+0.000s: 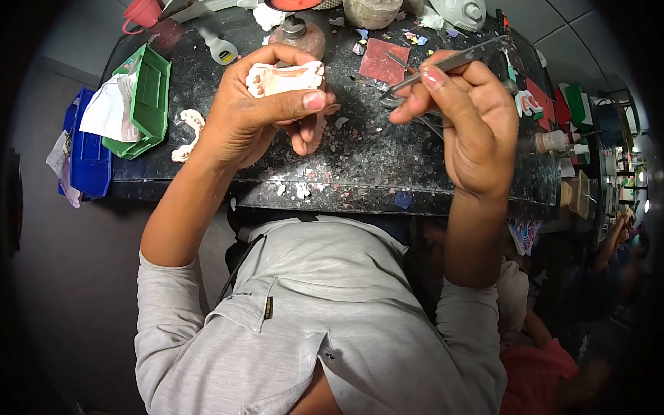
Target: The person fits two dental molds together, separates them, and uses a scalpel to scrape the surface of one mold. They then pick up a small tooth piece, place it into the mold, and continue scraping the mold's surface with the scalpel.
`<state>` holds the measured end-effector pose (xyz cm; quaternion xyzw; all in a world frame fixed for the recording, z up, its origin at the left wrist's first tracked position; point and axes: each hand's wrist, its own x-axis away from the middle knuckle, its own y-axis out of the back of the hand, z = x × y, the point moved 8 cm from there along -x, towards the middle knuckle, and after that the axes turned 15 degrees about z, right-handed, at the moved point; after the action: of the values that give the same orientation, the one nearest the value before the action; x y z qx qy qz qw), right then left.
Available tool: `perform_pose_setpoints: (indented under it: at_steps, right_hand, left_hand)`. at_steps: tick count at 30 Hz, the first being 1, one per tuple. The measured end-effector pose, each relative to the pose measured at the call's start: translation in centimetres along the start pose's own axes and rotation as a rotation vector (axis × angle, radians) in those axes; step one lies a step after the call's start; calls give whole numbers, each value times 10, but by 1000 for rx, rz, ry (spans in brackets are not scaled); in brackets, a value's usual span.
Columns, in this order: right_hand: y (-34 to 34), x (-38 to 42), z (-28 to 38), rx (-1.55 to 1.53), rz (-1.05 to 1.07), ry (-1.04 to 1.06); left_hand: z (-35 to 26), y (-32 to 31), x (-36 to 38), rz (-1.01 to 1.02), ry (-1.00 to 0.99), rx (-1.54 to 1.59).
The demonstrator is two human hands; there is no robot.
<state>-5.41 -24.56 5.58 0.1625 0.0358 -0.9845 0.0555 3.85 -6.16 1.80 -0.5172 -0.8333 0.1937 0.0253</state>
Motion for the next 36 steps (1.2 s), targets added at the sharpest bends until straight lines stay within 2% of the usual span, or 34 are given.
perform_pose_setpoints:
  at_steps: [5, 11, 17, 21, 24, 27, 36]
  right_hand:
    - [-6, -7, -11, -41, -34, 102]
    - [-15, -5, -13, -68, -87, 64]
    - [-19, -4, -18, -83, -32, 129]
    - [-26, -6, -16, -28, -47, 102]
    - [-31, -4, -9, 143, -48, 204]
    - [-52, -1, 17, 753, 66, 344]
    - [-61, 1, 16, 783, 133, 397]
  left_hand:
    - [5, 3, -1, -36, 7, -16]
    - [7, 4, 1, -62, 58, -22]
    - [8, 4, 2, -83, 81, -19]
    - [11, 5, 2, -105, 108, -15]
    - [11, 7, 2, -110, 114, -15]
    - [14, 9, 1, -92, 103, -4]
    - [8, 8, 0, -90, 55, -36]
